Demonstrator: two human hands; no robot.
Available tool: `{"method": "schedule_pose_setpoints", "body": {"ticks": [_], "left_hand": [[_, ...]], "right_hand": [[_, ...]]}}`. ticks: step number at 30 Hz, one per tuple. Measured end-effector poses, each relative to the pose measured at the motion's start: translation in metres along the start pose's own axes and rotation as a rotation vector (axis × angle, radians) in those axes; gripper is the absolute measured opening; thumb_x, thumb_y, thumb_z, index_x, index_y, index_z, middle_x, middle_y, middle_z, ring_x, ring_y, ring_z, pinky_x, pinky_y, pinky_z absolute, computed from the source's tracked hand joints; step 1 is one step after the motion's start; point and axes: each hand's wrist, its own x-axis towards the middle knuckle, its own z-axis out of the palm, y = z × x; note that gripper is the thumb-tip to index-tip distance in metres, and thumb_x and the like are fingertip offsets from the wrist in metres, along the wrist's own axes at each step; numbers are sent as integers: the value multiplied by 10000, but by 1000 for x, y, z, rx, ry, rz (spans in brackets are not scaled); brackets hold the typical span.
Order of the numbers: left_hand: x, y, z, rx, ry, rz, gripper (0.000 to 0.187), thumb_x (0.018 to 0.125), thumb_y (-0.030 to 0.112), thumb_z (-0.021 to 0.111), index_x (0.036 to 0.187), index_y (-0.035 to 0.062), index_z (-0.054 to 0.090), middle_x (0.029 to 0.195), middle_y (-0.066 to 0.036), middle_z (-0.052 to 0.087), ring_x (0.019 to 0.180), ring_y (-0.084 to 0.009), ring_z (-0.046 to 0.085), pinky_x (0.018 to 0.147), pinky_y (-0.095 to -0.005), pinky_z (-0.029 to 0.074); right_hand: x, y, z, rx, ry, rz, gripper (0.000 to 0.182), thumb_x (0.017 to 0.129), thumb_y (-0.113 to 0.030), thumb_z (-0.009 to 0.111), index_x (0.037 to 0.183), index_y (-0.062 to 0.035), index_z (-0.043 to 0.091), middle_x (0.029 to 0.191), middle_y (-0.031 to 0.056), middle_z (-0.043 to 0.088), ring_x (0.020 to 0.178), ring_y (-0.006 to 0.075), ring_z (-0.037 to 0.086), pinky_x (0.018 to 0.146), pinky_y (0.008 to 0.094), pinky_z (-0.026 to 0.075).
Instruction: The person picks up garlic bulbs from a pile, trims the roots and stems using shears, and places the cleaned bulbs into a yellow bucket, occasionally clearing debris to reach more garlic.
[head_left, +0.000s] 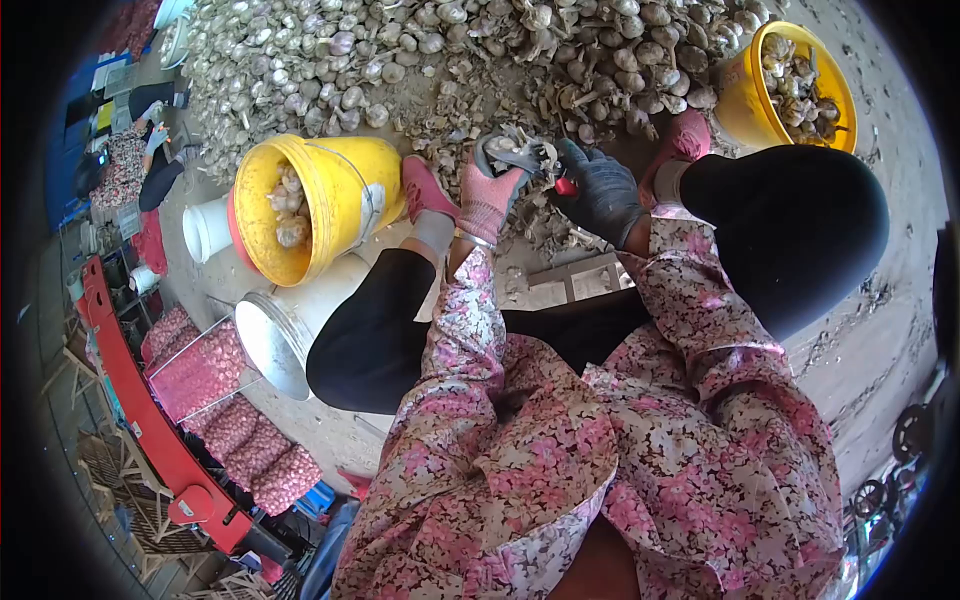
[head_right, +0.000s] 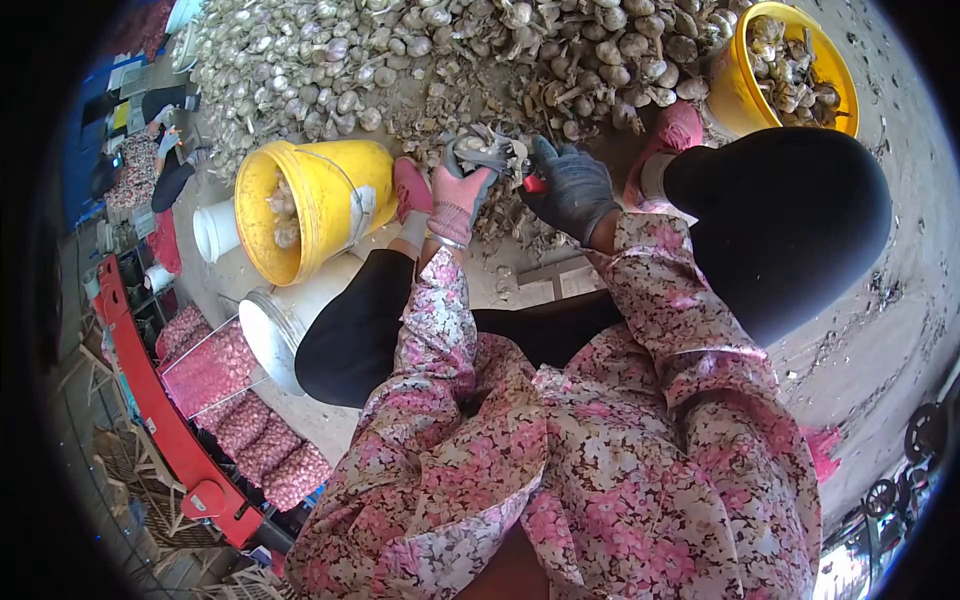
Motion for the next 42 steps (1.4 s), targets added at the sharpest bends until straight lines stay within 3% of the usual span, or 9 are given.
{"method": "schedule_pose_setpoints", "body": {"ticks": [11,13,17,22,30,33,37,41,42], "left_hand": [[-36,-21,-12,316,-119,-33,404,714,61,718,1087,11,572,1004,-83,653,915,-179,632,816,-296,492],[-27,-38,-5,-28,-86,67,351,757,43,688,1090,18,580,1004,-80,651,929,-172,629,796,-311,509],[-15,-23,-14,-1162,-152,-362,229,846,141,649,1043,37,594,1015,-92,632,890,-195,628,717,-278,540],[-5,-30,-29,-1671,-186,-389,283,897,228,579,1090,22,588,1042,-114,622,953,-274,597,827,-369,514],[-28,-24,-25,-1228,-462,-354,381,885,328,571,1138,46,531,1056,-105,578,941,-222,573,829,-320,487],[-30,-16,-20,-678,-262,-258,316,891,290,575,1101,56,545,1016,-88,591,905,-200,585,769,-307,489],[-26,-7,-41,-604,-45,-366,266,871,221,599,1085,65,574,928,-46,619,843,-158,604,692,-303,489],[-24,4,-35,-997,90,-273,181,843,228,605,917,71,554,761,-16,534,646,-121,564,583,-270,459],[-18,5,-41,-1423,-107,-178,220,821,236,614,885,49,518,763,-9,485,608,-116,516,574,-264,441]], "right_hand": [[-12,22,31,-52,-301,-38,218,786,-222,555,886,-42,629,783,215,632,785,384,618,712,469,475],[-6,27,42,24,-246,8,245,790,-242,544,784,-20,645,796,237,629,794,386,622,717,468,480],[-10,33,53,465,-216,293,355,821,-334,569,864,16,610,736,220,625,601,356,615,597,443,499],[-35,-3,34,783,-381,396,456,830,-410,622,1065,-27,543,729,98,589,384,158,524,299,303,401],[-27,-12,28,742,-343,148,502,834,-368,650,1217,-64,533,970,117,650,890,185,593,810,315,467],[-27,-20,11,729,-424,162,463,824,-364,662,1155,-52,573,907,115,661,802,190,606,754,322,484],[-22,-19,17,643,-511,305,406,828,-385,657,1056,-52,609,782,73,643,683,172,601,667,325,499],[-22,-34,35,992,-665,485,356,859,-437,611,922,-89,578,626,-16,503,497,98,509,458,276,465],[-24,-33,39,1333,-686,522,334,877,-428,590,908,-97,553,613,-17,490,482,105,498,443,282,454]]}}
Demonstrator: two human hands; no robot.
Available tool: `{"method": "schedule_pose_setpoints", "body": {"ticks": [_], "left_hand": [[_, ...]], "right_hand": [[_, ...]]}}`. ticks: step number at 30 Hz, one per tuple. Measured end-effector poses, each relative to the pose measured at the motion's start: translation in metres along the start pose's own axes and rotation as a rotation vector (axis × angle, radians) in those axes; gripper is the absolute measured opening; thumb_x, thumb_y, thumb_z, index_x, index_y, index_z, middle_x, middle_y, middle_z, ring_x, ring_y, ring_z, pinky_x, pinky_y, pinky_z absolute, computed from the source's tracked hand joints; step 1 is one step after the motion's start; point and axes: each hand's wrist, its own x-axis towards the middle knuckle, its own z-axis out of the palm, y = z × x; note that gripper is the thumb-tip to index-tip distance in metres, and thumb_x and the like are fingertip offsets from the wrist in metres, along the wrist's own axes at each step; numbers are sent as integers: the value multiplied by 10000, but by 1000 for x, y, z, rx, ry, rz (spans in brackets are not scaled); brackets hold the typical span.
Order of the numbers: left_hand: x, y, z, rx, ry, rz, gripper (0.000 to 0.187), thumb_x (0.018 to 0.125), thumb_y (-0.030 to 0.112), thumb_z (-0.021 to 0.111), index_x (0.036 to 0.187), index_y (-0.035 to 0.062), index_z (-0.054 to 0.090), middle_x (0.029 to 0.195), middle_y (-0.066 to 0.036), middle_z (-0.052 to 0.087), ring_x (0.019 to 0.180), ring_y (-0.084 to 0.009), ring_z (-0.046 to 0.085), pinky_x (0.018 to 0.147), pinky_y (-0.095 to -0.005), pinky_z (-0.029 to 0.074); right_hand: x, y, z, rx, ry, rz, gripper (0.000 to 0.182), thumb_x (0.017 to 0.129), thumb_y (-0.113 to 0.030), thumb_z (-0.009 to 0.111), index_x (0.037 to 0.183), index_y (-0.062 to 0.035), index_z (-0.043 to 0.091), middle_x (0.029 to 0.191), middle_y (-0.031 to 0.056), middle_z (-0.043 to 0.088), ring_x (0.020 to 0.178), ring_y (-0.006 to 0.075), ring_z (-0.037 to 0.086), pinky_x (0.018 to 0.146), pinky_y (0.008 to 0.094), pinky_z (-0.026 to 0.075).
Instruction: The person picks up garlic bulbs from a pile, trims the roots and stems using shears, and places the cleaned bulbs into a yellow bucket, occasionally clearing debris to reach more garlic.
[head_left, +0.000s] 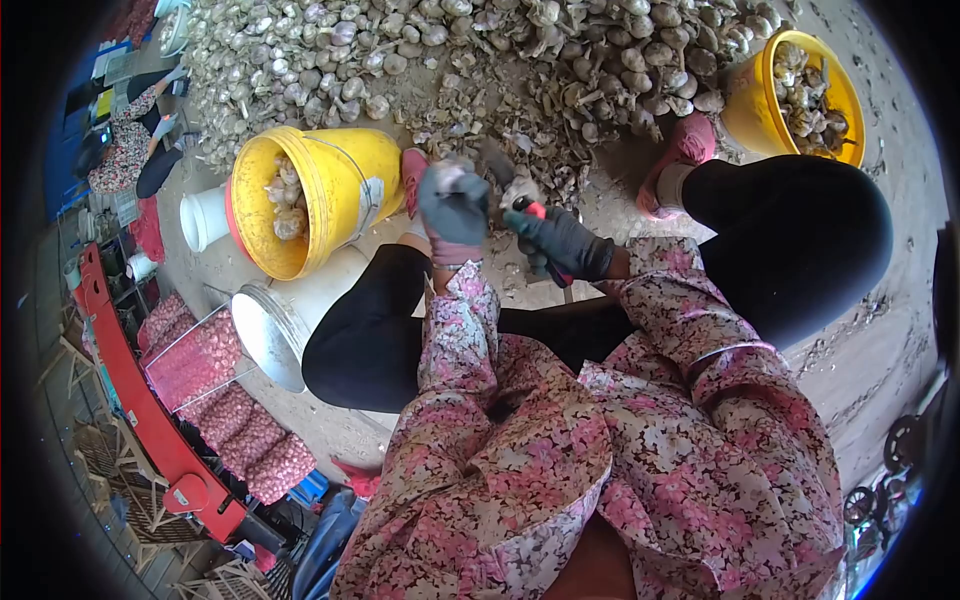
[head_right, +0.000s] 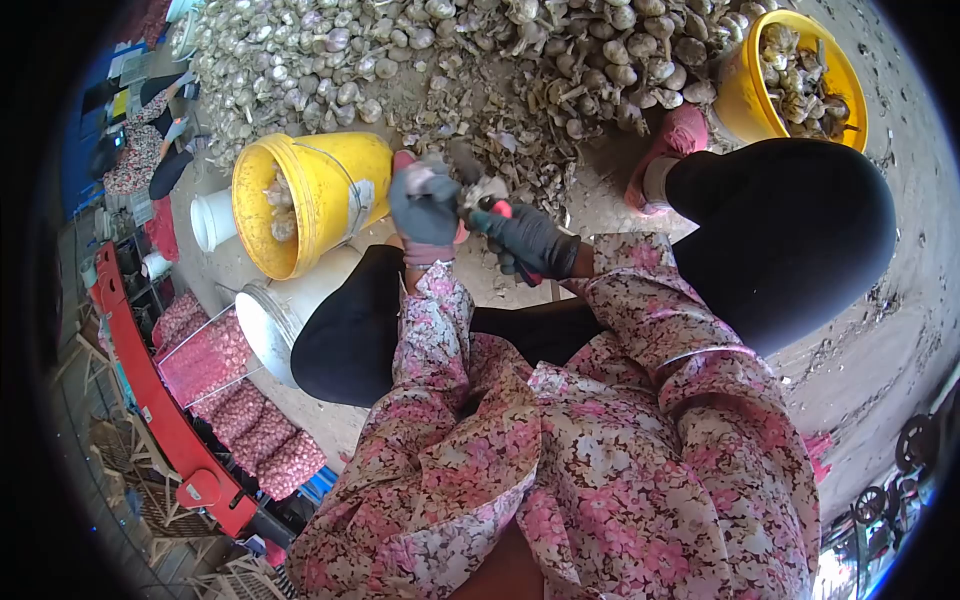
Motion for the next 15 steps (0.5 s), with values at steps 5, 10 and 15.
{"method": "schedule_pose_setpoints", "body": {"ticks": [5,10,15], "left_hand": [[9,49,-20,-577,-149,-39,382,812,266,623,1041,-17,509,876,-58,498,724,-153,559,651,-303,465],[51,82,-25,-143,161,90,378,809,353,652,964,10,626,979,-136,635,878,-218,589,688,-330,487],[141,96,-62,692,541,65,199,852,239,602,928,61,648,875,-79,643,782,-207,615,634,-309,506]], "right_hand": [[31,-14,-22,455,157,-86,288,922,-393,520,843,-117,513,586,8,501,471,148,500,443,308,439],[41,28,-46,49,208,-5,329,881,-416,569,852,-89,538,615,29,536,503,172,536,468,331,454],[51,47,-41,-336,299,69,384,830,-440,632,908,-71,559,646,33,554,536,176,562,479,339,461]]}}
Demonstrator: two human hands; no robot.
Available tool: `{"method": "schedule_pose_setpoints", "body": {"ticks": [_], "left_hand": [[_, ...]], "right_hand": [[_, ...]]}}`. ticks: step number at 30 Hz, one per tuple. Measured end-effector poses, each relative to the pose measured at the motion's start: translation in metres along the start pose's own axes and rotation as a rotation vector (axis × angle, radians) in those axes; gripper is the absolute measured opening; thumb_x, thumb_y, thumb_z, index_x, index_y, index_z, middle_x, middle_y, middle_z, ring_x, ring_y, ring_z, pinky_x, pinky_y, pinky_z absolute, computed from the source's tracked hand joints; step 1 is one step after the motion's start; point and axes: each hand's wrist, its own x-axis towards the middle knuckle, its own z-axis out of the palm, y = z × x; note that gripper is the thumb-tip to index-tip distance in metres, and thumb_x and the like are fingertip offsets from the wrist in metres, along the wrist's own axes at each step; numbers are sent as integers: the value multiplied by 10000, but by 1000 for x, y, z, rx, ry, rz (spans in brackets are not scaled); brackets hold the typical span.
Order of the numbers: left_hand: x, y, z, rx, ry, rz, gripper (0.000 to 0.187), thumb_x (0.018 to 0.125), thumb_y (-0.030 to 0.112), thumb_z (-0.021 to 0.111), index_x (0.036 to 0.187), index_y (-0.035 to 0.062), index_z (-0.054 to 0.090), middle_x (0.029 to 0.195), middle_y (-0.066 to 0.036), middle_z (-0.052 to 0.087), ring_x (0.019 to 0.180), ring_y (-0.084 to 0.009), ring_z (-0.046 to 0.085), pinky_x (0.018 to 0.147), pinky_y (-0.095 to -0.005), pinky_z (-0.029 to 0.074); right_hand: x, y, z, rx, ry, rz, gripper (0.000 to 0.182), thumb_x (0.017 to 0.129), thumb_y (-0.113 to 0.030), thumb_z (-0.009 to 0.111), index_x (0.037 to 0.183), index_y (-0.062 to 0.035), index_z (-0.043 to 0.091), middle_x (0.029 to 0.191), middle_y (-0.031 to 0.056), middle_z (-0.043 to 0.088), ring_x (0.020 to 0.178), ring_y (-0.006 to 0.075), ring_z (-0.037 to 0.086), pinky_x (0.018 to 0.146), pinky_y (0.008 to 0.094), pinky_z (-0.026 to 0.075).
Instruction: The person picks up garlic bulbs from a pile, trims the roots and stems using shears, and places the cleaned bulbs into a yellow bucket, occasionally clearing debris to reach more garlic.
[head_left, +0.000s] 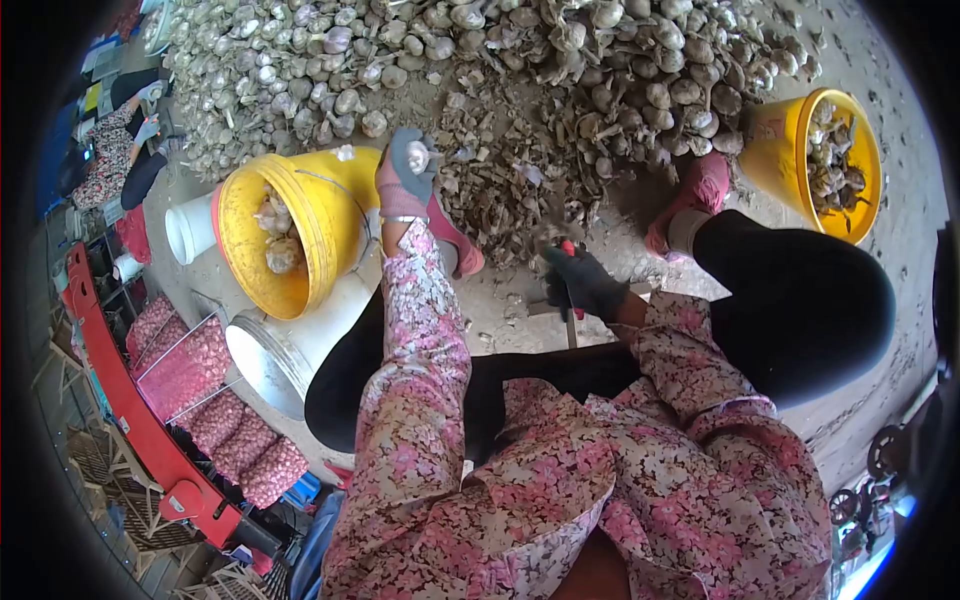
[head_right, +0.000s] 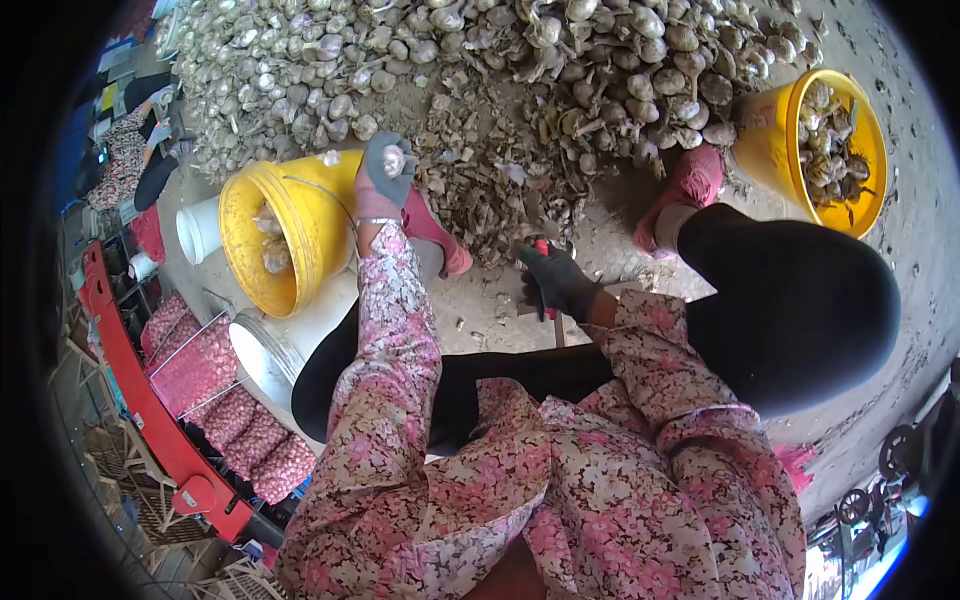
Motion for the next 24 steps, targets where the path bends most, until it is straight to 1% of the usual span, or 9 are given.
{"method": "schedule_pose_setpoints", "body": {"ticks": [2,4,8,11,13,14,16,18,24], "left_hand": [[40,-13,15,35,177,16,215,831,232,613,957,62,649,821,-55,630,757,-208,620,682,-322,517],[93,-39,10,653,67,474,323,788,273,657,1021,49,643,801,-104,645,767,-274,635,761,-350,513],[136,-58,49,1365,168,219,483,726,332,694,1138,105,585,1143,-220,561,1103,-350,529,880,-415,463],[136,-77,59,1534,330,282,424,768,304,659,1125,91,577,1062,-185,599,1021,-326,580,833,-419,492],[134,-81,51,418,60,124,358,818,274,624,1116,82,574,1026,-148,622,944,-285,615,762,-409,521],[124,-72,48,423,61,134,358,818,274,624,1116,82,574,1026,-148,622,944,-285,615,762,-409,521],[83,-48,33,-659,-513,-283,292,875,235,559,1117,73,574,1139,-110,616,974,-237,612,734,-408,523],[28,-26,38,-636,-552,-223,296,888,270,544,1109,76,577,1129,-109,620,964,-234,613,727,-391,526],[-79,-8,33,-475,-498,-121,375,927,390,489,1112,75,572,1066,-92,635,876,-225,629,685,-362,551]], "right_hand": [[-6,-32,-3,570,-34,257,362,827,-412,648,925,-77,551,646,26,530,515,153,526,469,320,449],[4,-29,-2,567,33,242,339,816,-376,674,934,-84,547,646,30,512,501,140,500,463,301,439],[5,-34,-7,618,161,183,313,816,-347,682,958,-108,539,700,32,523,491,140,499,444,290,430],[6,-41,-12,651,192,183,303,828,-345,665,968,-111,534,710,26,523,522,147,526,464,292,444],[6,-38,-14,749,194,148,310,840,-356,650,984,-105,538,719,28,541,569,158,560,488,301,462],[5,-42,-14,753,186,141,310,840,-356,650,984,-105,538,719,28,541,569,158,560,488,301,462],[-1,-54,-12,1007,116,235,330,846,-370,642,1007,-100,542,740,35,564,613,169,582,521,327,491],[2,-49,-12,927,21,208,371,849,-373,643,1058,-84,541,781,55,609,629,179,593,567,322,492],[-9,-67,-2,-229,328,-478,370,837,-221,663,1106,-10,520,799,25,595,685,183,562,664,325,475]]}}
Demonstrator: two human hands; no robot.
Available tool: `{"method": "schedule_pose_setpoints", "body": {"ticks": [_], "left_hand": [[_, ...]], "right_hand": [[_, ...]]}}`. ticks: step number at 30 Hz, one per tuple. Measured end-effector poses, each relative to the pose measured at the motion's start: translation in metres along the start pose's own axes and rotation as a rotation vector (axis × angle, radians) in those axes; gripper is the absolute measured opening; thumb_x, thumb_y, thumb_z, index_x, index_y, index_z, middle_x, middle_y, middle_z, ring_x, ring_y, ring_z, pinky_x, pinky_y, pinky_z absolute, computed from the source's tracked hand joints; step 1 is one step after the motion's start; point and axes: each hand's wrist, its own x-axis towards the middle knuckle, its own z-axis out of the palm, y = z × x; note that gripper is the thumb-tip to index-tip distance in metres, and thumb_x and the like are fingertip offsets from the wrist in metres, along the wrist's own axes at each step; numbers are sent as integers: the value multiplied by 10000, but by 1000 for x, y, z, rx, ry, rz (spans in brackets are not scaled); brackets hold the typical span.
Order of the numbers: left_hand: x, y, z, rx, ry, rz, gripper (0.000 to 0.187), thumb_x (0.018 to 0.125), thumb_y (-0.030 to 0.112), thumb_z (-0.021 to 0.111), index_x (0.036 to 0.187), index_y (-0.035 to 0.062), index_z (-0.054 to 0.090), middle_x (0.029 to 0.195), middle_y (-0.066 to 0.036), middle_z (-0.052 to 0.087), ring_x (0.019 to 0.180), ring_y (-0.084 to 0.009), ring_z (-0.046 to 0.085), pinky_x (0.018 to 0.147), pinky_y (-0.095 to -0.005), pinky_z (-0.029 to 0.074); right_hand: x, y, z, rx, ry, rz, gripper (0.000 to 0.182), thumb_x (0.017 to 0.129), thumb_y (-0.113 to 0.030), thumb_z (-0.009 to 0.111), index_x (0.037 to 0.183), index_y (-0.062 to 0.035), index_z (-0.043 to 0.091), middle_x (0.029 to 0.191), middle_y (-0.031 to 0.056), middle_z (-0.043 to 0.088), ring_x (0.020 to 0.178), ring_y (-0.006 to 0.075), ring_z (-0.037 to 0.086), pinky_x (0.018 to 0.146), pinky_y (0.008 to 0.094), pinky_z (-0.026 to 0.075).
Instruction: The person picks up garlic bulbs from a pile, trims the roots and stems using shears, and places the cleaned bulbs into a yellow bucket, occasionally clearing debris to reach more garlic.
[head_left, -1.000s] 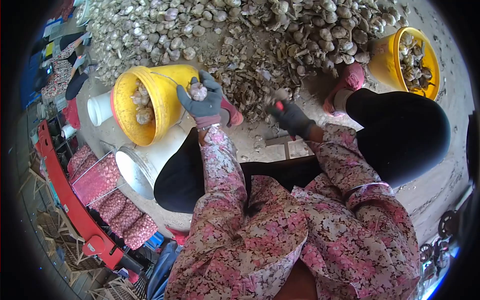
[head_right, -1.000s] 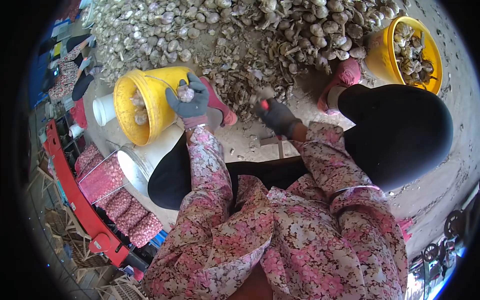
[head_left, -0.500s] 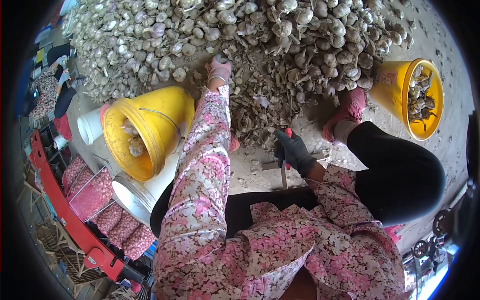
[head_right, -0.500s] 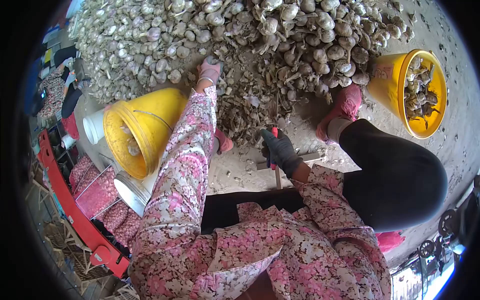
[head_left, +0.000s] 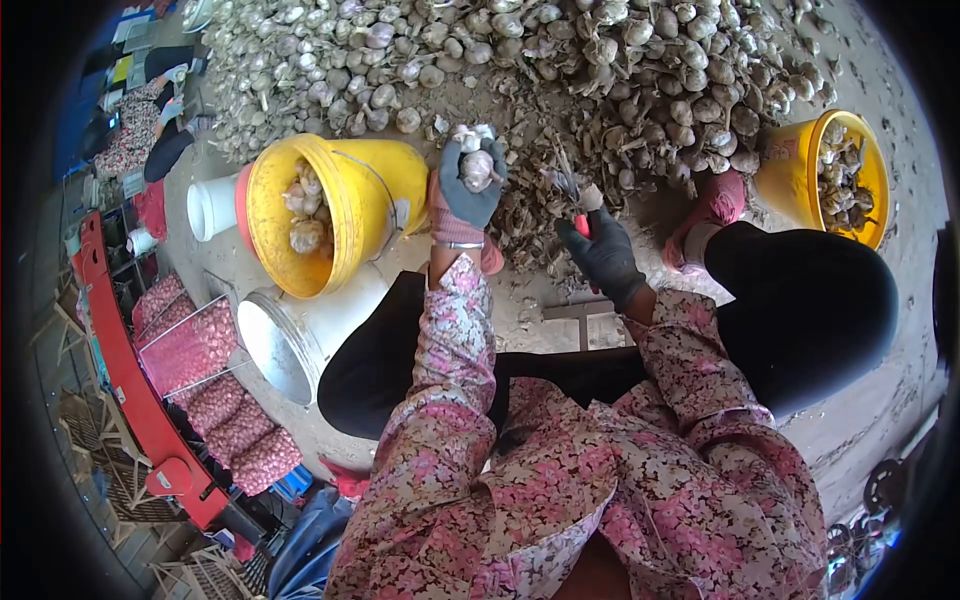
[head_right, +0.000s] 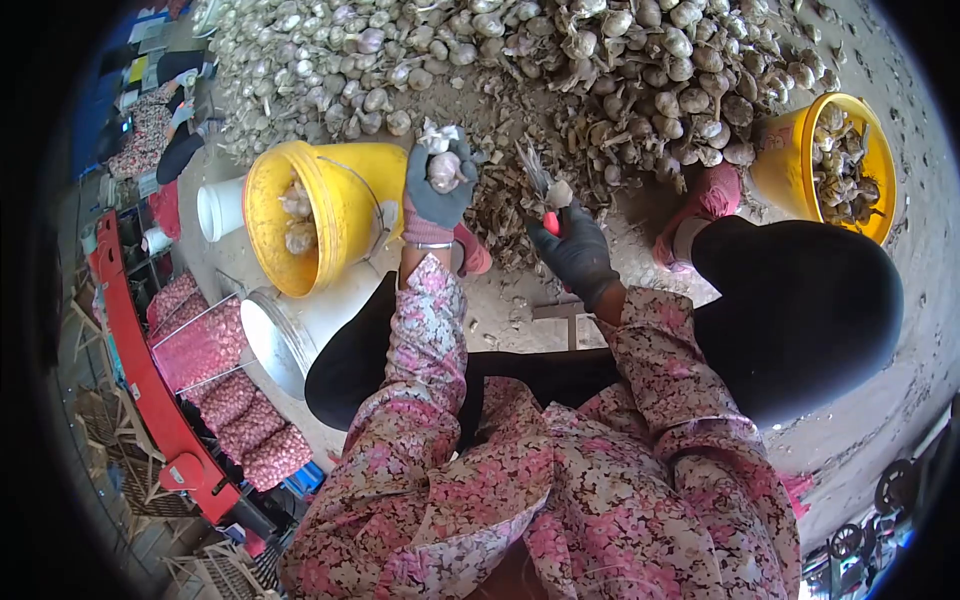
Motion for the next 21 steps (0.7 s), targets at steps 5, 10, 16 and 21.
{"method": "schedule_pose_setpoints", "body": {"ticks": [5,10,16,21], "left_hand": [[-80,97,57,674,438,800,346,896,293,553,1157,66,544,1071,-120,615,847,-220,618,674,-336,519],[-94,181,19,1967,890,1194,397,877,194,580,1222,13,500,1184,-156,542,988,-253,571,849,-374,474],[15,78,5,1510,207,614,372,814,4,500,1177,51,565,1168,-137,585,1069,-248,566,939,-329,425],[141,65,-88,2164,660,127,636,780,143,564,1366,80,324,1385,-212,331,1245,-365,407,1008,-383,380]], "right_hand": [[-12,3,9,707,-191,471,345,853,-318,658,1097,-108,535,763,22,586,619,123,563,543,270,464],[-13,-28,0,1128,-353,563,321,877,-426,598,911,-107,578,665,26,570,569,142,556,507,293,456],[-9,45,15,303,-234,512,240,858,-289,643,991,-98,585,580,-20,480,454,102,459,403,262,354],[6,9,13,761,-61,635,223,848,-285,667,919,-102,562,664,-18,505,503,98,479,458,251,410]]}}
